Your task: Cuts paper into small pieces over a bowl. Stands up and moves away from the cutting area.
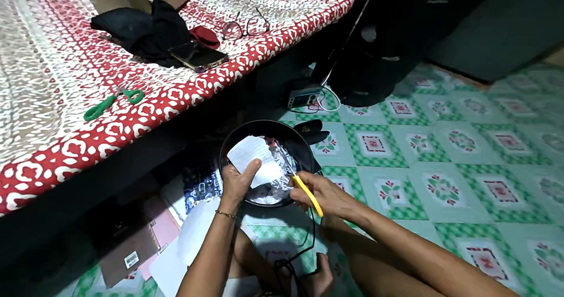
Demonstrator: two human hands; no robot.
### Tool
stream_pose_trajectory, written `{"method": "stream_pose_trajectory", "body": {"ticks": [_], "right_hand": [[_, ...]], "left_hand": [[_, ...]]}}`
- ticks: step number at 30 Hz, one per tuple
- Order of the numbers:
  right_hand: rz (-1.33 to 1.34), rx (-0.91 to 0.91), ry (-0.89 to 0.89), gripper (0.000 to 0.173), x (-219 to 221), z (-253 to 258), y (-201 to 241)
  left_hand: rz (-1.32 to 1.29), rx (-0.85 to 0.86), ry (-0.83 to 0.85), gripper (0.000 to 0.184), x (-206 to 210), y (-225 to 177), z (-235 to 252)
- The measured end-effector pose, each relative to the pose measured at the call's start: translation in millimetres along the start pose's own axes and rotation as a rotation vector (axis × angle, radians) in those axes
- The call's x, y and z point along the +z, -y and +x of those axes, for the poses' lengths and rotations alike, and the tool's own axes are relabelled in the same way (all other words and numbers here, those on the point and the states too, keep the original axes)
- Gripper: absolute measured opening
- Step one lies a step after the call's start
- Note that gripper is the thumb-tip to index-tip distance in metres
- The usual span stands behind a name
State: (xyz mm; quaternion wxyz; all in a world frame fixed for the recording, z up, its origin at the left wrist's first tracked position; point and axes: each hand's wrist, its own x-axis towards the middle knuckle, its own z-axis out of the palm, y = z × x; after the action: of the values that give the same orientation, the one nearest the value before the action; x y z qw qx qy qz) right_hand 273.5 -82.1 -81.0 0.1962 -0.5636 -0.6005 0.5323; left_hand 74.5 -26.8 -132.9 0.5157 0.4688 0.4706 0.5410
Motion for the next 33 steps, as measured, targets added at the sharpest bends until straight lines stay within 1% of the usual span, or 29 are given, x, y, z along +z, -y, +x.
{"method": "stream_pose_trajectory", "body": {"ticks": [3, 7, 9, 15, 17, 20, 22, 24, 28, 30, 33], "right_hand": [[-0.029, 0.047, 0.046, 0.047, -2, -6, -9], [-0.048, 0.105, 0.139, 0.047, 0, -11, -13], [-0.056, 0.110, 0.166, 0.048, 2, -12, -13], [-0.047, 0.089, 0.193, 0.049, 6, -8, -5], [-0.023, 0.081, 0.179, 0.046, 5, -8, -5], [0.040, 0.079, 0.107, 0.036, 6, -8, -9], [0.076, 0.087, 0.075, 0.032, 6, -8, -10], [0.099, 0.088, 0.057, 0.028, 5, -8, -10], [0.134, 0.061, 0.024, 0.025, 4, -8, -10], [0.141, 0.047, 0.018, 0.027, 3, -9, -10], [0.116, 0.053, 0.046, 0.032, 2, -10, -10]], "left_hand": [[-0.025, 0.021, -0.050, 0.012, 1, 2, 2], [-0.185, 0.014, -0.132, 0.016, 4, 6, 6], [-0.216, 0.005, -0.163, 0.015, 5, 7, 8], [-0.139, 0.074, -0.240, 0.012, 13, 10, 5], [-0.122, 0.109, -0.251, 0.012, 18, 12, 1], [-0.141, 0.131, -0.223, 0.014, 25, 13, -6], [-0.168, 0.133, -0.173, 0.016, 25, 15, -8], [-0.210, 0.088, -0.102, 0.023, 22, 16, -8], [-0.187, -0.030, 0.052, 0.037, 17, 12, -6], [-0.161, -0.053, 0.058, 0.037, 19, 10, -6], [-0.168, -0.054, 0.011, 0.035, 21, 10, -5]]}}
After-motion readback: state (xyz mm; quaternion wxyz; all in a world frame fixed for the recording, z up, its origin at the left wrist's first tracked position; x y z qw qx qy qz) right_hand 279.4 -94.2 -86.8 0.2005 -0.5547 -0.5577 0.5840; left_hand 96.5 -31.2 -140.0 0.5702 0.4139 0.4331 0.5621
